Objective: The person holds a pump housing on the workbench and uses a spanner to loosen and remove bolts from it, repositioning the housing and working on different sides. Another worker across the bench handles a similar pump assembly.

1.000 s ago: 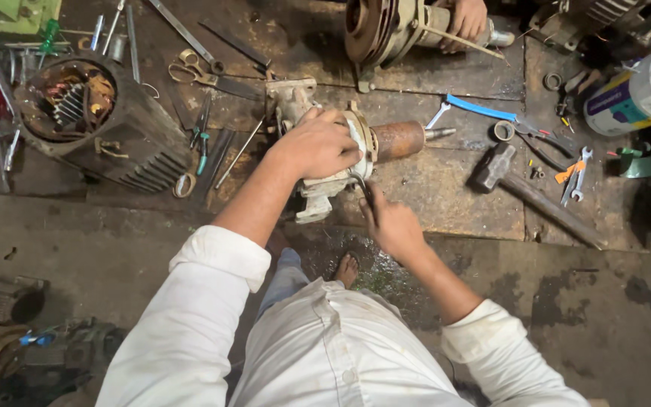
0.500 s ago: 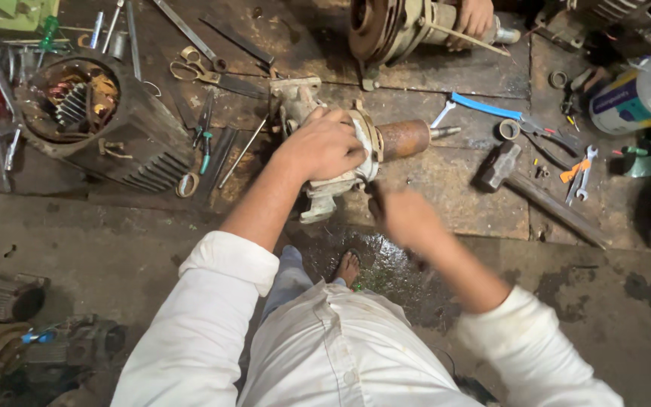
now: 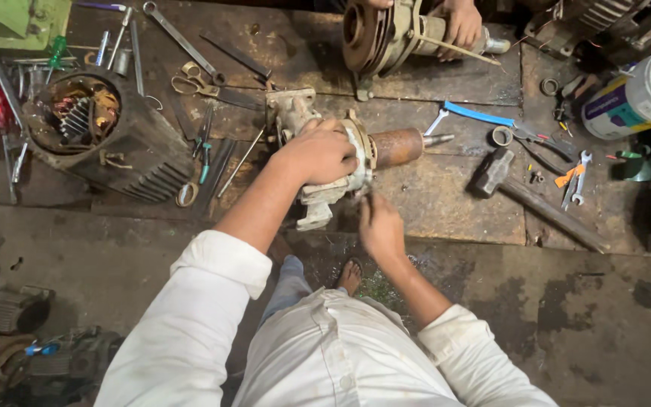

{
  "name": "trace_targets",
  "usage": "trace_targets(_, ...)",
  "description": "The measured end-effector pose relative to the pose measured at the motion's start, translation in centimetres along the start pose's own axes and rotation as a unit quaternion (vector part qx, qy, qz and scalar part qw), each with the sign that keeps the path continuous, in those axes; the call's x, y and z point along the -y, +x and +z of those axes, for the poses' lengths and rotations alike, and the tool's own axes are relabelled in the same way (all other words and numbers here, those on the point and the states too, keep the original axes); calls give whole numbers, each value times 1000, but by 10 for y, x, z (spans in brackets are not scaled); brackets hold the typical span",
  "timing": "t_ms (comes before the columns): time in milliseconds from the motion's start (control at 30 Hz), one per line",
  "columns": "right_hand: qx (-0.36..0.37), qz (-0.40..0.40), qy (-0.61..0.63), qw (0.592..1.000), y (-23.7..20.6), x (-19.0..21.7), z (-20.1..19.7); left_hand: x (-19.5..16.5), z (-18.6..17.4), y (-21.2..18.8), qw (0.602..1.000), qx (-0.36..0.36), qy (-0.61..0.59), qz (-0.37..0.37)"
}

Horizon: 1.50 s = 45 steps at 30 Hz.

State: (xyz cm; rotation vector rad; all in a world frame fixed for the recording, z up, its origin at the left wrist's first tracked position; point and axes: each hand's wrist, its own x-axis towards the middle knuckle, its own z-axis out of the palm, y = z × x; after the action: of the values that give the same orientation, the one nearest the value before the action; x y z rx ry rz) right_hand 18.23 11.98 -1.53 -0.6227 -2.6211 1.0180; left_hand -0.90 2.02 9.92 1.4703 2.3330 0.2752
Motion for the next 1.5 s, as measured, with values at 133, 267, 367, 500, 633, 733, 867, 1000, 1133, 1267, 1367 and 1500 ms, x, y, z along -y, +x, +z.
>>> trace_targets(133,-8,42,15,999,-10,-29,-14,-26,3,23,986,103,57,-120)
trace_targets(267,20,125,97,987,5,-65,-32,-50,25,42,973,64,135,-174)
trace_targets(367,14,171,184,968,14,-79,-42,-51,35,50,962,110,148,-200)
trace_targets(500,13,165,222,961,15,-79,-46,-54,36,50,956,120,155,-216)
trace_targets(633,-8,116,143,983,10,-74,-48,-64,32,43,951,131,177,-219)
trace_targets(733,4,132,150,980,9,-71,-50,-66,32,36,955,105,180,-210)
trace_targets(867,-3,137,200,970,8,-68,-51,-65,42,32,962,72,179,-193)
trace_targets(1000,19,171,234,957,6,-67,-50,-72,66,30,928,16,329,-174)
trace_targets(1133,-18,87,147,985,6,-70,-47,-72,81,27,924,-33,334,-182)
trace_targets(1267,-1,119,153,981,6,-74,-44,-74,83,26,915,-53,351,-194)
trace_targets(1367,-13,103,134,986,6,-75,-42,-79,76,25,919,-26,334,-206)
trace_targets(1500,-18,91,103,990,5,-75,-42,-88,56,21,934,-2,288,-212)
